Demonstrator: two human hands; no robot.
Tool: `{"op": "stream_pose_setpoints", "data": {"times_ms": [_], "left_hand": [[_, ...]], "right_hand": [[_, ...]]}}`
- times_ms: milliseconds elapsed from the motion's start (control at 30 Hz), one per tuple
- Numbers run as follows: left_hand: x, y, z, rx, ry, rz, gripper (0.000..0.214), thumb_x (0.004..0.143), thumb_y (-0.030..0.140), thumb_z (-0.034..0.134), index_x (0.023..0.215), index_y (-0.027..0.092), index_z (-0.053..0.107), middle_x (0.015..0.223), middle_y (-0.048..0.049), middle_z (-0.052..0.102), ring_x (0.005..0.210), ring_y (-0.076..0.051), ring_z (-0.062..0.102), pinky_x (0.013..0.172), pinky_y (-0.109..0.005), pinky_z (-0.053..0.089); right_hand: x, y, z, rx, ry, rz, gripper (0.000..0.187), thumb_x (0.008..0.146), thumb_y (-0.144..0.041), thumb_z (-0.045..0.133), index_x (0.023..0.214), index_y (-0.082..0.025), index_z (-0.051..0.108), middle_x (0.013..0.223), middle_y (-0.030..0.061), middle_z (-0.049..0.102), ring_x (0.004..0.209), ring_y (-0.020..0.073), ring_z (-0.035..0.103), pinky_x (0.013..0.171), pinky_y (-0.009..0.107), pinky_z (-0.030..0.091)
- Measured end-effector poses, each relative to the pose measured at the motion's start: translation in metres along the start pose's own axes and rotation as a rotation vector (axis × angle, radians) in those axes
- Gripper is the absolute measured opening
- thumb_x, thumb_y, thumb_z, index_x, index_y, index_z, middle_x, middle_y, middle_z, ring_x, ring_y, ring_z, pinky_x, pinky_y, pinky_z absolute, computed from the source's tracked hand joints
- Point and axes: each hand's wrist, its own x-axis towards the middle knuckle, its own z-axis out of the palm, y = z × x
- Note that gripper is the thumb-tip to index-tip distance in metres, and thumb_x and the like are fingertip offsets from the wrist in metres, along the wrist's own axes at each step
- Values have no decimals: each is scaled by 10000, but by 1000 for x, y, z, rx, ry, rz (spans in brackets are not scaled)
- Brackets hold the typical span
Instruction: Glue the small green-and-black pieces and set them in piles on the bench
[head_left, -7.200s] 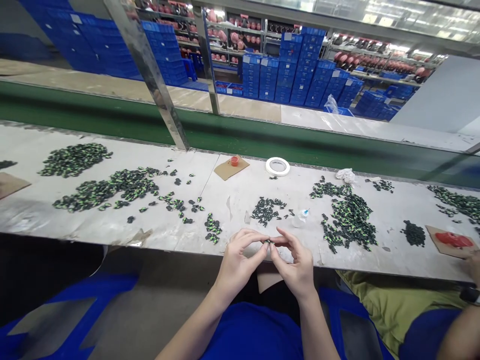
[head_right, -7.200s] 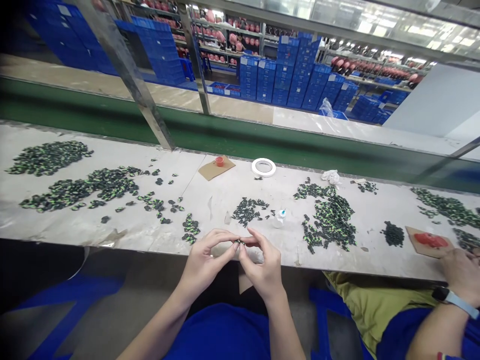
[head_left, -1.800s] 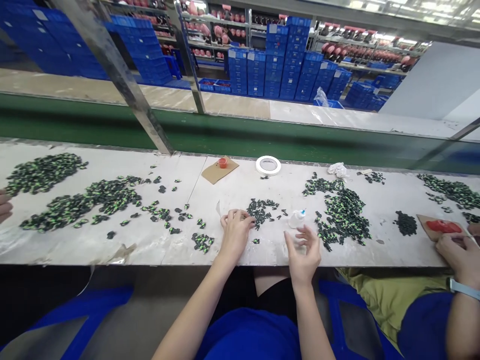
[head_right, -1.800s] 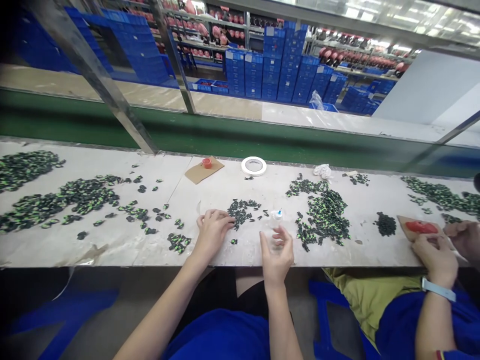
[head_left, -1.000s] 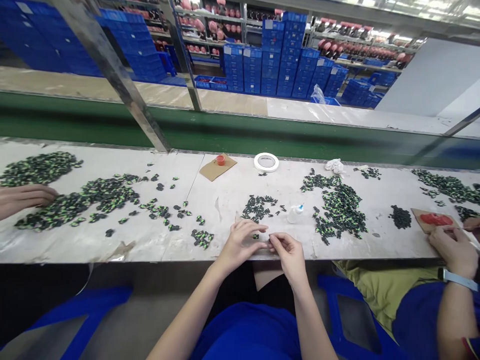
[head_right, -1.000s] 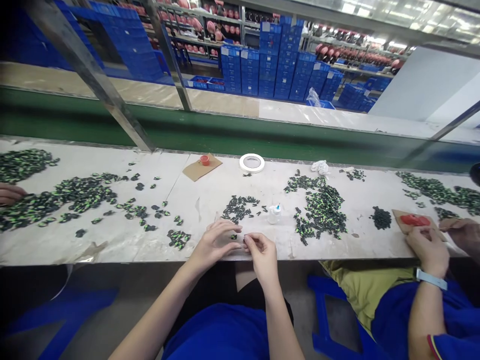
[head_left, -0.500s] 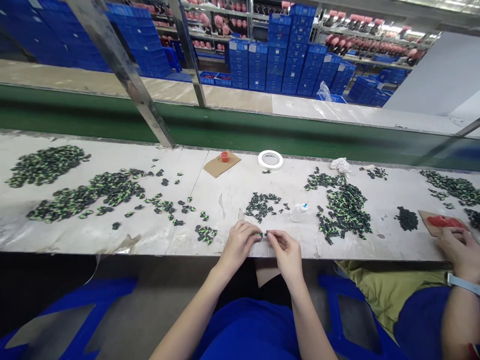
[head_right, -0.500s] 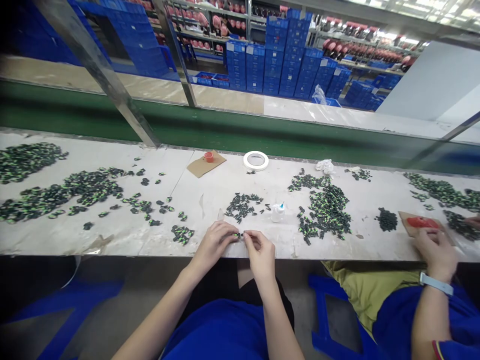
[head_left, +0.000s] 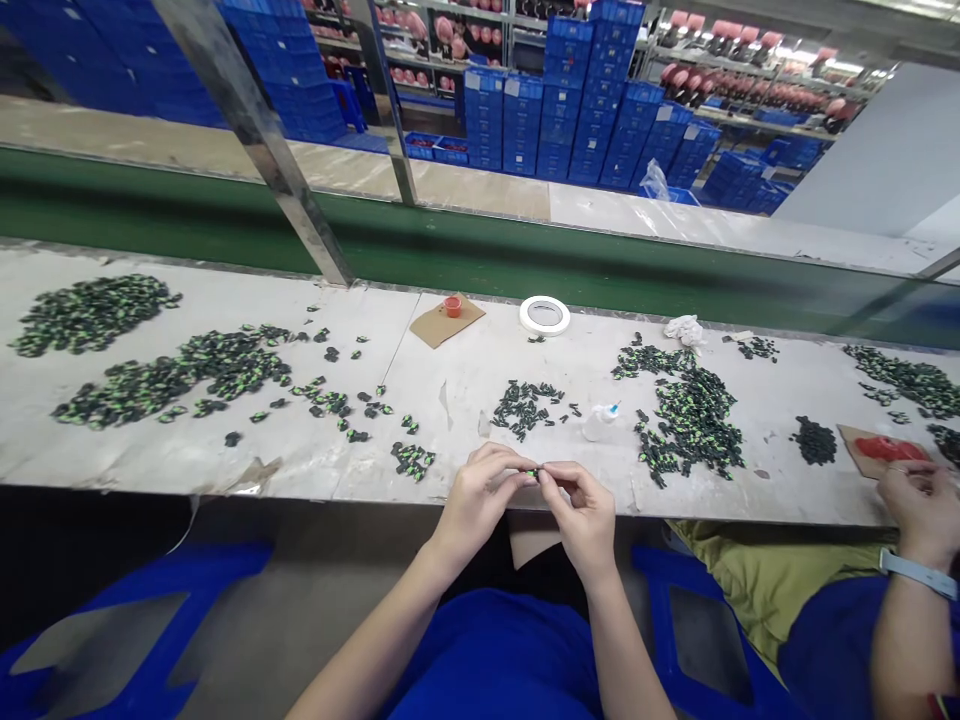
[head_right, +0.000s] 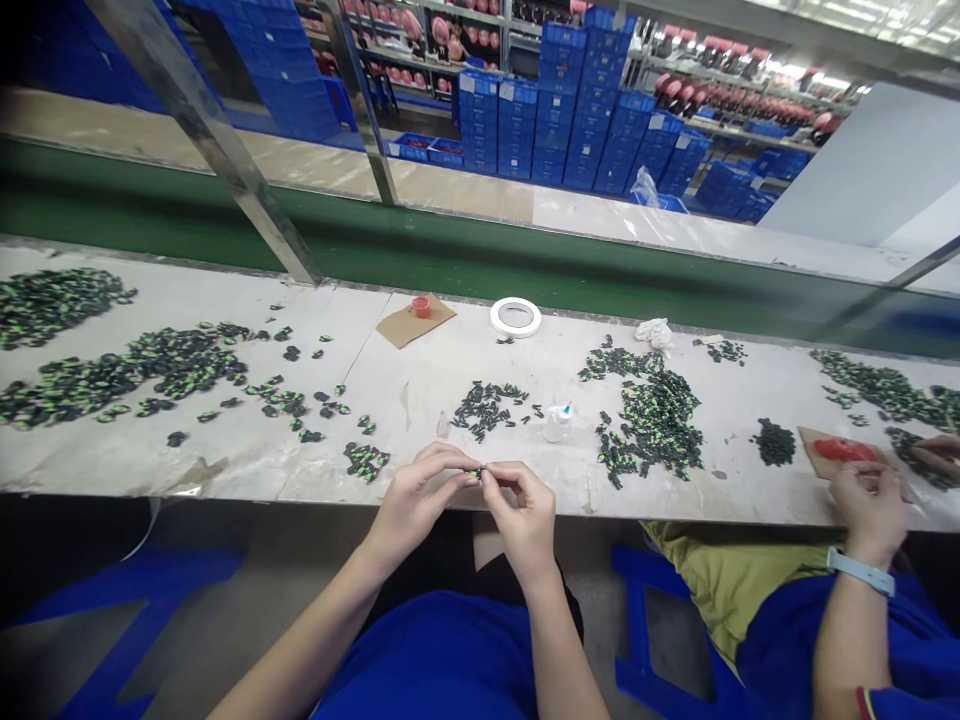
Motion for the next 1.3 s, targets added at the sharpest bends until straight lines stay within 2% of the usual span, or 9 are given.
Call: {"op": "stream_pose_setpoints", "data": {"times_ms": [200,367,533,633,867,1100,1167,1300], "left_hand": [[-2,17,-6,-125,-47,-48,142,814,240,645,917,217,739,868,-68,715,869,-204,651,779,-326,548],[-5,25,-4,-87,19,-115,133,787,223,659,894,208,737,860,-55,717,845,-193,663,783,-312,540],[-5,30,-3,4,18,-119,105,781,240,658,852,224,733,853,-47,721,868,-205,650,804,-336,505],[-4,32,-3,20,8,-117,76,770,241,661,804,228,727,831,-38,723,857,-206,648,814,-346,487],[-7,36,3,-39,83,-170,45,721,225,677,736,219,719,782,-31,702,790,-193,653,767,-324,500],[-7,34,7,-97,66,-256,54,724,222,669,737,200,716,800,-36,701,780,-187,666,747,-300,520],[-6,30,9,-103,54,-268,68,731,239,669,767,195,706,822,-40,708,795,-191,670,769,-307,521],[-6,21,13,-130,-36,-286,271,782,264,645,1045,202,624,842,-35,729,888,-201,677,887,-345,487]], "right_hand": [[-1,-3,-7,-113,6,-252,52,821,-211,634,819,-206,686,823,56,718,786,188,691,713,334,579],[-3,-7,-13,-182,-20,-358,111,831,-157,619,904,-218,675,860,49,715,800,179,690,716,327,581],[-5,-14,-18,-256,-62,-282,310,838,-198,610,1147,-219,600,886,43,712,775,167,689,737,326,592],[-4,-17,-21,-262,-123,-245,378,840,-220,599,1215,-222,554,894,39,703,790,165,683,763,325,588],[0,-15,-22,-251,-176,-261,397,828,-202,591,1217,-239,520,786,-7,620,769,145,643,823,316,555],[1,-12,-21,-242,-172,-261,398,817,-191,600,1205,-236,525,769,-18,586,750,133,622,826,311,546],[2,-10,-22,-226,-175,-205,374,823,-207,603,1191,-232,541,778,-10,609,746,135,628,801,305,550],[5,-6,-30,-214,-186,-78,314,841,-267,602,1151,-220,585,814,16,660,751,151,648,739,291,555]]}}
